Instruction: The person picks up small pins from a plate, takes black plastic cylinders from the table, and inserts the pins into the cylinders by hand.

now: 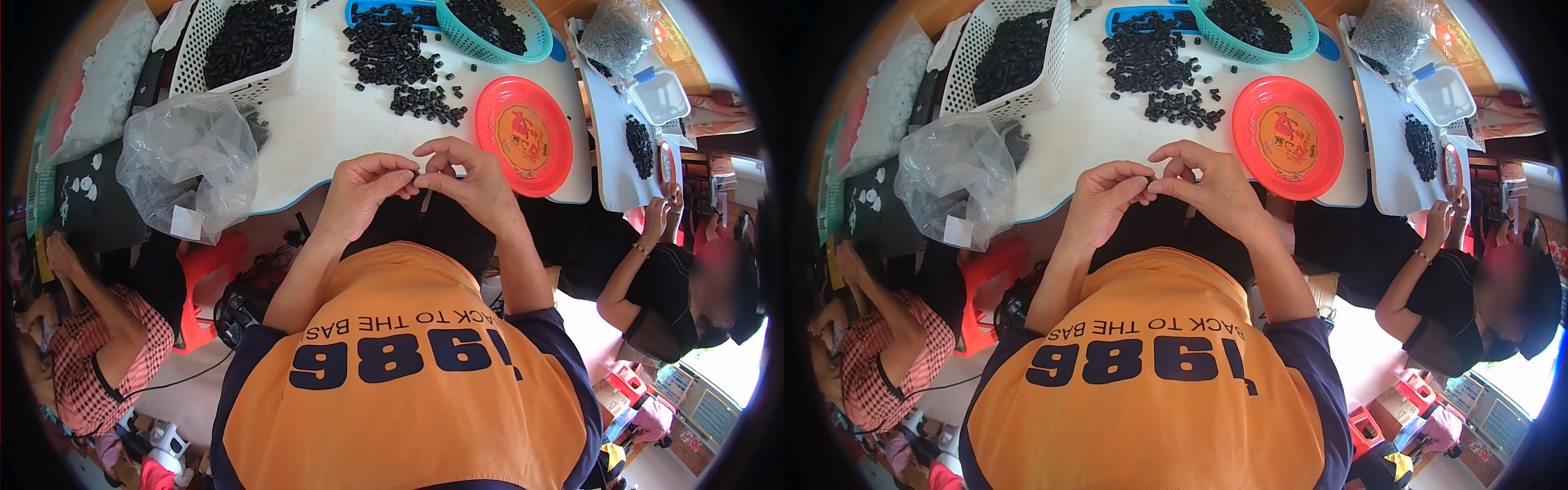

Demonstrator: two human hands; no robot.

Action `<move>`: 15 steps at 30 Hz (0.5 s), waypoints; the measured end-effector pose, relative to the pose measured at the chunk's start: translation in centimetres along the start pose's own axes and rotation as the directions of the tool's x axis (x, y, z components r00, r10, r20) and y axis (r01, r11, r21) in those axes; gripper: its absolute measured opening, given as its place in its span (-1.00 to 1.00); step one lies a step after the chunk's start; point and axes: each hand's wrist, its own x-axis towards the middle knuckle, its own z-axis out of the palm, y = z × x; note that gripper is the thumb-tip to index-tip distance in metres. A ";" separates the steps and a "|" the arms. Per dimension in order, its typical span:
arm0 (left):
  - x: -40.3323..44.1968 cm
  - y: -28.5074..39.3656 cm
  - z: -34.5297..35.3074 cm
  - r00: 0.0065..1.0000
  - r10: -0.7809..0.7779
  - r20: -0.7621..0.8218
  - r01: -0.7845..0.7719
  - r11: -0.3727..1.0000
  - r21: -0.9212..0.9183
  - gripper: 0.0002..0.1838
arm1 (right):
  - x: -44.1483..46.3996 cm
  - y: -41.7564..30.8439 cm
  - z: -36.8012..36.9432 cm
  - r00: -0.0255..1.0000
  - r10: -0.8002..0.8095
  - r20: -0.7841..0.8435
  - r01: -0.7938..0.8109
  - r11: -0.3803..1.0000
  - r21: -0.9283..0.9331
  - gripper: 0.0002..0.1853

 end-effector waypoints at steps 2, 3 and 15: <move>-0.3 -0.1 -0.3 0.998 -0.052 0.034 0.057 0.986 -0.160 -0.80 | 0.4 1.5 0.7 0.999 0.034 0.025 -0.036 0.996 0.083 -0.63; -0.3 -0.5 -0.7 0.998 -0.053 0.034 0.058 0.986 -0.159 -0.80 | 0.7 2.4 1.0 0.999 0.017 0.035 -0.022 0.991 0.133 -0.64; 0.1 -3.5 -5.9 0.989 -0.150 -0.012 0.101 0.721 -0.686 -0.79 | 7.8 13.3 7.4 0.925 -0.333 -0.185 0.065 0.617 -0.784 -0.23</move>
